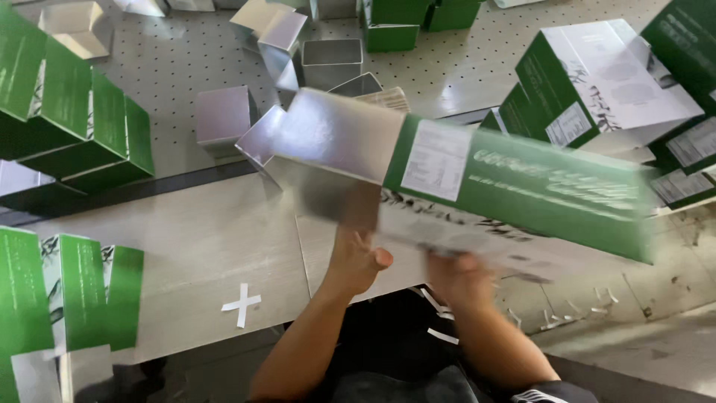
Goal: The person assembles green and white cardboard boxes by folding the flaps and securing them with white tape. They handle multiple boxes, applying tape to the seams and stacking the finished products on a table.
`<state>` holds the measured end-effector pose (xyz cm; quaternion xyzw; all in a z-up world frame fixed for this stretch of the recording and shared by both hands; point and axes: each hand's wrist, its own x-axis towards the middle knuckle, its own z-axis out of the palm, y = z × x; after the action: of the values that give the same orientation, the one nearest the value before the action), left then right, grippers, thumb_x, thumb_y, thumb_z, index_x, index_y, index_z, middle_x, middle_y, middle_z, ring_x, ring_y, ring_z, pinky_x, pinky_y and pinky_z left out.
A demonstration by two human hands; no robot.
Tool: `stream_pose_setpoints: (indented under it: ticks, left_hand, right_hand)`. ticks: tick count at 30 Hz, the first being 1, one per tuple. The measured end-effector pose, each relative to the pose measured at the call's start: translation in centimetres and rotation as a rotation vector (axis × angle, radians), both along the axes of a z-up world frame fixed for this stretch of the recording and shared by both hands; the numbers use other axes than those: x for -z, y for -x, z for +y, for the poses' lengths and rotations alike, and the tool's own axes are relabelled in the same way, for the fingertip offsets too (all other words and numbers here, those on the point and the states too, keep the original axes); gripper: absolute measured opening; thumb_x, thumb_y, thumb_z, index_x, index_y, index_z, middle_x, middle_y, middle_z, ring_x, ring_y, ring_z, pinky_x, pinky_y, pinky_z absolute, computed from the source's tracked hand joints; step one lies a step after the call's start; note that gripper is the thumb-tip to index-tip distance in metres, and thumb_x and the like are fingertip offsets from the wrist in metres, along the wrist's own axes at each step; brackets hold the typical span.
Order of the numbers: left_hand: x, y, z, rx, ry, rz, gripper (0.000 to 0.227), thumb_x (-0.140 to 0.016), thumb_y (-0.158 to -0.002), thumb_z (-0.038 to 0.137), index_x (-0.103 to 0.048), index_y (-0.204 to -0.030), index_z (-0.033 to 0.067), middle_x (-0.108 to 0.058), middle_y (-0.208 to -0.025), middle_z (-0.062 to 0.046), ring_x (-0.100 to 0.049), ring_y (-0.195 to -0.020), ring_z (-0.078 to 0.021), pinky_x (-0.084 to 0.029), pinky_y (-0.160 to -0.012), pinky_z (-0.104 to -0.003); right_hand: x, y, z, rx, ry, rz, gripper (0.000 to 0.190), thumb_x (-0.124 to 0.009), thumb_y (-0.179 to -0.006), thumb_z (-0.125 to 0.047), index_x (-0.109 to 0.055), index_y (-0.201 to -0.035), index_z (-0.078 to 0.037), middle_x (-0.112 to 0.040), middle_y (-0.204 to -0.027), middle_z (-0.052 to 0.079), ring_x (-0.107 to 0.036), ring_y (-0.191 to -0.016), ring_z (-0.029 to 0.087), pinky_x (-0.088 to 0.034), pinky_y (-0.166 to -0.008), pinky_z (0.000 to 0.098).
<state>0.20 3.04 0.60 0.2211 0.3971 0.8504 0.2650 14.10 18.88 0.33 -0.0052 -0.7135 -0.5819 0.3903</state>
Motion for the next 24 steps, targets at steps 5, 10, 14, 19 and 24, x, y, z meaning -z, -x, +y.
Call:
stream_pose_setpoints:
  ticks: [5, 10, 14, 19, 24]
  left_hand:
    - [-0.9, 3.1, -0.7, -0.805, 0.44, 0.646, 0.071, -0.078, -0.086, 0.046, -0.051, -0.139, 0.0081, -0.053, -0.14, -0.013, -0.054, -0.13, -0.0285, -0.048, -0.103, -0.042]
    - [-0.4, 9.4, 1.6, -0.588, 0.512, 0.656, 0.107, -0.087, -0.084, 0.031, -0.016, -0.161, 0.0081, -0.04, -0.161, -0.017, -0.04, -0.149, -0.0377, -0.048, -0.113, -0.049]
    - [-1.7, 12.0, 1.0, -0.269, 0.429, 0.418, 0.09, -0.085, -0.079, 0.026, -0.039, -0.155, 0.0078, -0.063, -0.134, -0.009, -0.063, -0.121, -0.0239, -0.053, -0.095, -0.031]
    - [-0.2, 10.0, -1.9, -0.262, 0.586, 0.347, 0.096, -0.09, -0.072, 0.016, -0.041, -0.154, 0.0072, -0.061, -0.134, -0.009, -0.058, -0.125, -0.0209, -0.049, -0.105, -0.032]
    - [0.4, 7.3, -3.3, -0.281, 0.588, 0.382, 0.091, -0.092, -0.072, 0.02, -0.046, -0.15, 0.0085, -0.067, -0.129, -0.009, -0.06, -0.124, -0.0203, -0.051, -0.105, -0.036]
  right_hand:
    - [-2.2, -3.6, 14.7, 1.303, 1.347, 0.069, 0.081, -0.018, -0.106, -0.058, -0.052, -0.155, -0.003, -0.055, -0.15, 0.029, -0.055, -0.125, 0.046, -0.032, -0.092, 0.0546]
    - [-17.1, 1.9, 10.1, 0.317, 1.553, 0.779, 0.031, -0.075, -0.094, -0.042, -0.078, -0.114, -0.018, -0.073, -0.108, 0.009, -0.065, -0.09, 0.038, -0.05, -0.071, 0.0509]
    - [-18.5, 6.1, 11.2, -1.144, 2.06, 0.151, 0.057, -0.079, -0.103, -0.011, -0.036, -0.141, -0.009, -0.048, -0.122, 0.005, -0.051, -0.111, 0.016, -0.054, -0.093, 0.0294]
    - [-18.4, 6.8, 10.5, -1.129, 2.089, -0.01, 0.064, -0.066, -0.101, -0.022, -0.03, -0.151, -0.004, -0.047, -0.138, 0.014, -0.051, -0.132, 0.03, -0.049, -0.112, 0.0403]
    - [-19.4, 8.0, 9.4, -1.219, 2.121, -0.175, 0.07, -0.06, -0.102, -0.015, -0.026, -0.161, 0.002, -0.045, -0.143, 0.017, -0.048, -0.142, 0.033, -0.047, -0.124, 0.0442]
